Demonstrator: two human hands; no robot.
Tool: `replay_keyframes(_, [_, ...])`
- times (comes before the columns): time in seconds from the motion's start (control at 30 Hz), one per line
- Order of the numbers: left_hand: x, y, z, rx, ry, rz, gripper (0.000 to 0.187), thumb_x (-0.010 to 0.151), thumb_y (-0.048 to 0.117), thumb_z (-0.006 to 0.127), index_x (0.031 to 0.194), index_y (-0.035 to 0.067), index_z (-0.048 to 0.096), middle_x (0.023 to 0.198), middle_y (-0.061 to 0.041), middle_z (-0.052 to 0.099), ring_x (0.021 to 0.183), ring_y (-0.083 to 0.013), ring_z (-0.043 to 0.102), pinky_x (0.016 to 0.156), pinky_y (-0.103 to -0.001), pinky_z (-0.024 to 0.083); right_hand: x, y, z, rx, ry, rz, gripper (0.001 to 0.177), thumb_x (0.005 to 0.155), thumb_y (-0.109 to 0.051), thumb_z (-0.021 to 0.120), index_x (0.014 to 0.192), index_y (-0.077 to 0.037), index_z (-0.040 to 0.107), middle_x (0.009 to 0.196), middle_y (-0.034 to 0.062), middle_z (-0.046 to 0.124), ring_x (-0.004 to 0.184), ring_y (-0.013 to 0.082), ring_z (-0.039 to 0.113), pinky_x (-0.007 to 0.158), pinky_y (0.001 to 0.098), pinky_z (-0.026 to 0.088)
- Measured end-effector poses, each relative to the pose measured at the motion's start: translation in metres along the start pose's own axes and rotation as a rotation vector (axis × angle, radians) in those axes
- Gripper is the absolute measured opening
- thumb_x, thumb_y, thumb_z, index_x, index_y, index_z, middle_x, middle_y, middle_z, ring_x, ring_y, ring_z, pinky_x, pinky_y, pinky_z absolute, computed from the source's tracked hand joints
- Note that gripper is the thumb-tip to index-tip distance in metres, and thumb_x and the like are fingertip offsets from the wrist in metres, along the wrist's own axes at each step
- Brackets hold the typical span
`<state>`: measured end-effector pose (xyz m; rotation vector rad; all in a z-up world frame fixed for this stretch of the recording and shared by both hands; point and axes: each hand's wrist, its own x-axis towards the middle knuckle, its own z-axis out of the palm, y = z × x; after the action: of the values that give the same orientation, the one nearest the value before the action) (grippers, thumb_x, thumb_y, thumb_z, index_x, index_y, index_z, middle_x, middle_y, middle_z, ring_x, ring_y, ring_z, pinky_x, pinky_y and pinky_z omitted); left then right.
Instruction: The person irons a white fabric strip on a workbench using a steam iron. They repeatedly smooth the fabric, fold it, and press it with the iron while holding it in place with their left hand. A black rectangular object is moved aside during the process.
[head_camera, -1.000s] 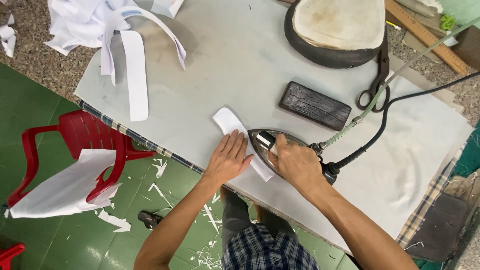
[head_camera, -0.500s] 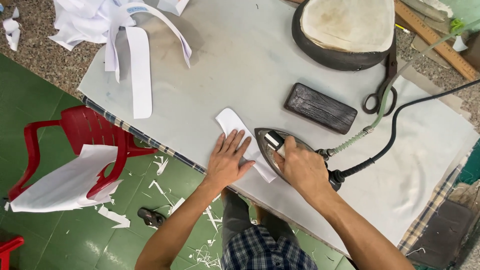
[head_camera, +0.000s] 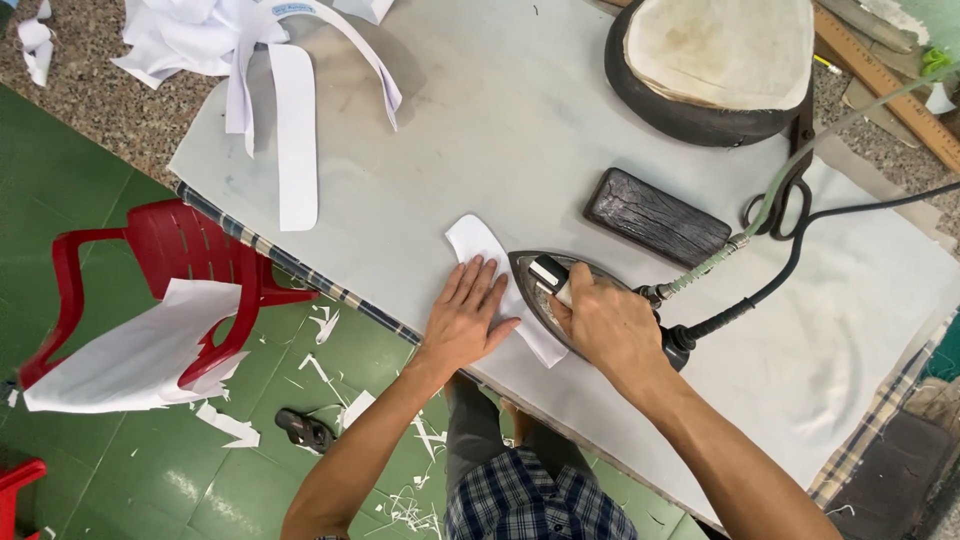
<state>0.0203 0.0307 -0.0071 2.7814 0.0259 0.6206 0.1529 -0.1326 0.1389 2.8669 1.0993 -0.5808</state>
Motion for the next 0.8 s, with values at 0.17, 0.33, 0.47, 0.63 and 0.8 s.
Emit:
replay_keyframes(0.17, [0.028,-0.005,-0.020,0.056,0.054,0.100,0.054,0.100,0.047,0.057,0.133,0.006,0.064,0.136,-0.018,0.064,0.131,-0.0299,0.058,0.117,-0.046,0.040,0.000,0.001,0.003,0.009,-0.037,0.000,0.034,0.095,-0.042,0.056,0.100,-0.009,0.055,0.075,0.0168,0.070,0.069,0.0376,0.075,0.066,0.0493,0.061])
replay_keyframes(0.33, [0.022,-0.014,-0.014,-0.014,-0.121,0.104,0.058,0.102,0.049,0.049,0.145,0.010,0.055,0.147,-0.015,0.055,0.140,-0.0289,0.048,0.123,-0.050,0.028,0.001,0.001,0.000,0.022,-0.037,0.014,0.034,0.095,-0.042,0.056,0.100,-0.009,0.055,0.077,0.0176,0.070,0.071,0.0383,0.075,0.067,0.0501,0.061])
replay_keyframes(0.47, [0.008,-0.014,-0.015,-0.048,-0.285,-0.019,0.070,0.099,0.065,0.039,0.151,0.020,0.048,0.156,-0.007,0.046,0.147,-0.0270,0.038,0.124,-0.053,0.017,0.000,0.000,-0.003,0.042,-0.074,0.032,0.035,0.095,-0.043,0.055,0.103,-0.009,0.055,0.079,0.0187,0.071,0.075,0.0397,0.076,0.070,0.0513,0.060])
replay_keyframes(0.63, [0.007,-0.021,-0.011,-0.066,-0.287,-0.033,0.071,0.095,0.069,0.044,0.151,0.025,0.048,0.157,-0.004,0.045,0.147,-0.0247,0.037,0.124,-0.052,0.017,0.001,0.003,-0.004,0.083,-0.081,0.054,0.039,0.096,-0.047,0.052,0.103,-0.009,0.054,0.079,0.0189,0.071,0.075,0.0407,0.075,0.071,0.0520,0.060])
replay_keyframes(0.8, [0.007,-0.017,-0.012,-0.052,-0.276,-0.051,0.069,0.095,0.067,0.047,0.150,0.025,0.050,0.155,-0.005,0.048,0.147,-0.0238,0.038,0.124,-0.051,0.018,-0.006,0.007,0.000,0.067,-0.109,0.117,0.036,0.097,-0.047,0.052,0.101,-0.010,0.053,0.076,0.0166,0.072,0.074,0.0375,0.076,0.072,0.0492,0.060])
